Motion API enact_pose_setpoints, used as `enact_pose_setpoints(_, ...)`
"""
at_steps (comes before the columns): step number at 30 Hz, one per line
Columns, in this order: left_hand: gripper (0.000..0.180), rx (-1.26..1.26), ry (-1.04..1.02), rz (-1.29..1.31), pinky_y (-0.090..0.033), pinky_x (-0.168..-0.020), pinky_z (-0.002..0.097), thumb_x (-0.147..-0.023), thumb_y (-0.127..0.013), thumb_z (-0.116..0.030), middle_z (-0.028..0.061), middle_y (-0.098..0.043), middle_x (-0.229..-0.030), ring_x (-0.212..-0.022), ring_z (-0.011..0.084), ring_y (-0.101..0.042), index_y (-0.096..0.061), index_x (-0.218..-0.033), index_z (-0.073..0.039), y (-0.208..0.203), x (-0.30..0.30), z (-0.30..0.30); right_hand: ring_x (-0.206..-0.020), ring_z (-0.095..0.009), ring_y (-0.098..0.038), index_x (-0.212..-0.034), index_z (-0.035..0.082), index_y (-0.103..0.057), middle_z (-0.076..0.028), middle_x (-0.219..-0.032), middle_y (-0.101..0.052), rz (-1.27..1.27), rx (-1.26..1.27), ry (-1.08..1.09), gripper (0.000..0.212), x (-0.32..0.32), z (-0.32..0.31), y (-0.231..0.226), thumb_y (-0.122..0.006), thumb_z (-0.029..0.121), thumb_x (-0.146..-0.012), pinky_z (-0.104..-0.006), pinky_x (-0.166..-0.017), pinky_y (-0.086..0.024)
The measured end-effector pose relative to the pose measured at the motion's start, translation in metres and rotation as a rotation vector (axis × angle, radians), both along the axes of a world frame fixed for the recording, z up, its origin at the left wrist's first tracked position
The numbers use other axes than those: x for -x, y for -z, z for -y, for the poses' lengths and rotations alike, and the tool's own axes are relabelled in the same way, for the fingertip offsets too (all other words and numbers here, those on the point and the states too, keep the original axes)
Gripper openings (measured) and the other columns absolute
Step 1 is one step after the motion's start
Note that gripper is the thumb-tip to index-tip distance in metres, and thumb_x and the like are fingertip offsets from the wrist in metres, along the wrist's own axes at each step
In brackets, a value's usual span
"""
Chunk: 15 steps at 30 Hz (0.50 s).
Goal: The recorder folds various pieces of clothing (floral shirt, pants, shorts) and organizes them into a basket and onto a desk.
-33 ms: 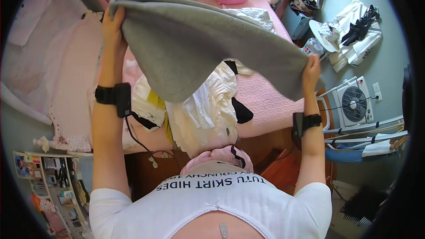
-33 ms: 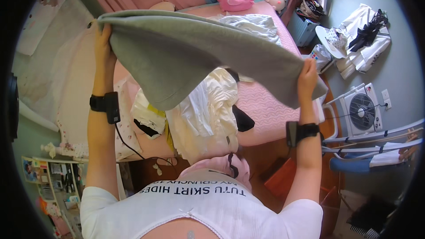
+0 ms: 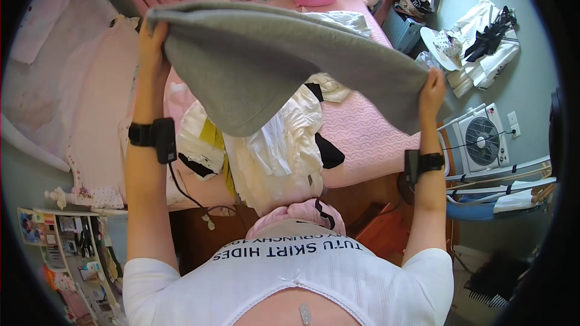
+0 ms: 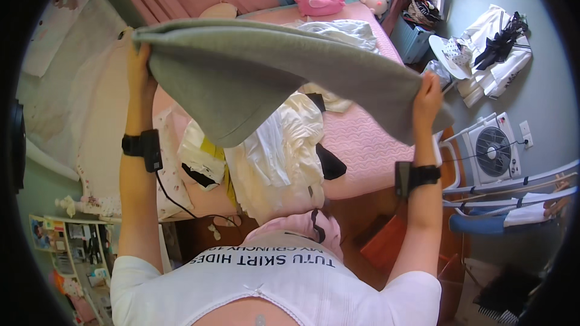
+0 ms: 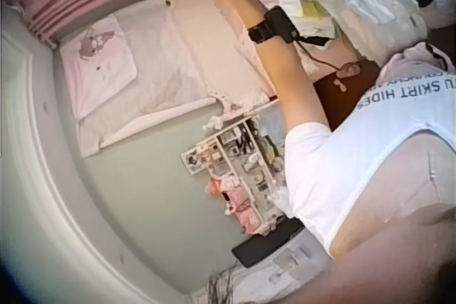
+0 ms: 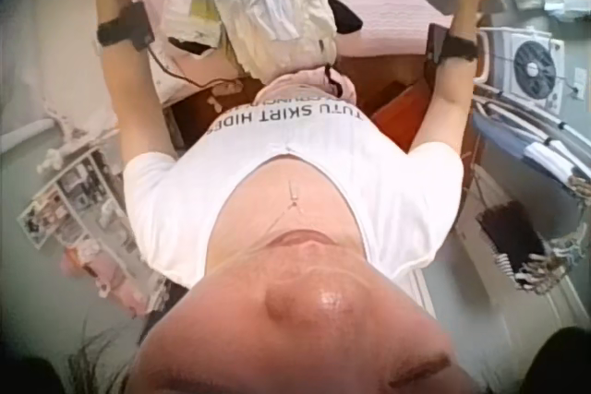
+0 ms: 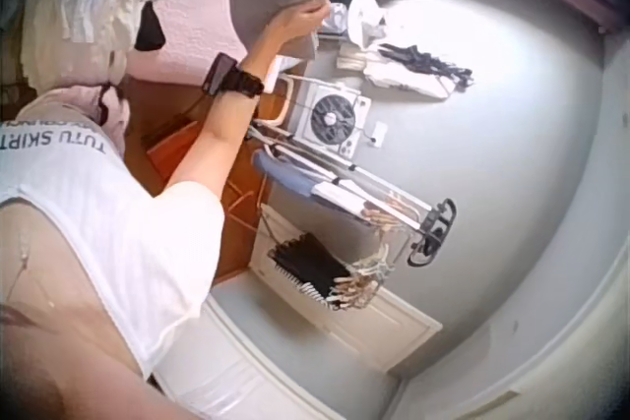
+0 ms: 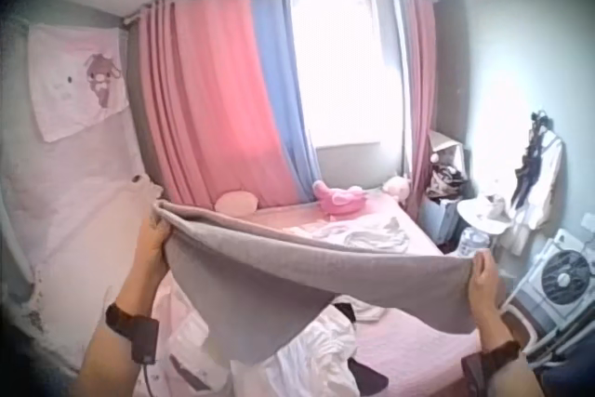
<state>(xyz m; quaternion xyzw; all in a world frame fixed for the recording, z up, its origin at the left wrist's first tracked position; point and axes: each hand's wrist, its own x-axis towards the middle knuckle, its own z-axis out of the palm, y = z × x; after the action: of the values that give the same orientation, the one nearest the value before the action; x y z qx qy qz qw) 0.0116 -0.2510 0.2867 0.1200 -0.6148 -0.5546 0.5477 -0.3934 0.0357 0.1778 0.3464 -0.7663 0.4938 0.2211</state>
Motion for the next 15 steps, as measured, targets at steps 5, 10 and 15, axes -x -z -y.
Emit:
enact_pose_setpoints(5,0.027,0.102,0.187,1.002,-0.039,-0.077,0.0258,-0.072,-0.059,-0.007,0.0031,-0.053,-0.098,-0.086,0.0111,-0.048,-0.052,-0.098,-0.006,0.139,-0.095,0.003,-0.06,-0.029,-0.048,-0.075,0.003,-0.052,-0.013,-0.065,-0.051,-0.353,-0.01,-0.223,0.018,-0.017,0.011,-0.071,-0.046,0.019,-0.083,-0.0363,-0.055,-0.037)
enact_pose_setpoints(10,0.039,0.045,0.641,1.176,-0.038,-0.081,0.028,-0.075,-0.06,-0.02,0.0072,-0.051,-0.104,-0.095,0.0156,-0.047,-0.047,-0.107,-0.004,0.211,-0.067,-0.046,-0.054,-0.018,-0.049,-0.062,0.011,-0.048,-0.002,-0.06,-0.048,-0.902,-0.204,-0.984,0.02,-0.135,0.082,-0.038,-0.065,0.021,-0.063,-0.0324,-0.047,-0.038)
enact_pose_setpoints(15,0.044,-0.815,0.879,0.17,-0.042,-0.075,0.0288,-0.077,-0.06,-0.026,0.0109,-0.05,-0.103,-0.09,0.0159,-0.049,-0.04,-0.107,-0.001,0.16,0.021,-0.103,-0.057,-0.017,-0.05,-0.059,0.012,-0.044,-0.001,-0.061,-0.048,-1.006,-0.176,-1.503,0.024,-0.268,0.109,0.035,-0.059,0.026,-0.07,-0.0278,-0.055,-0.041)
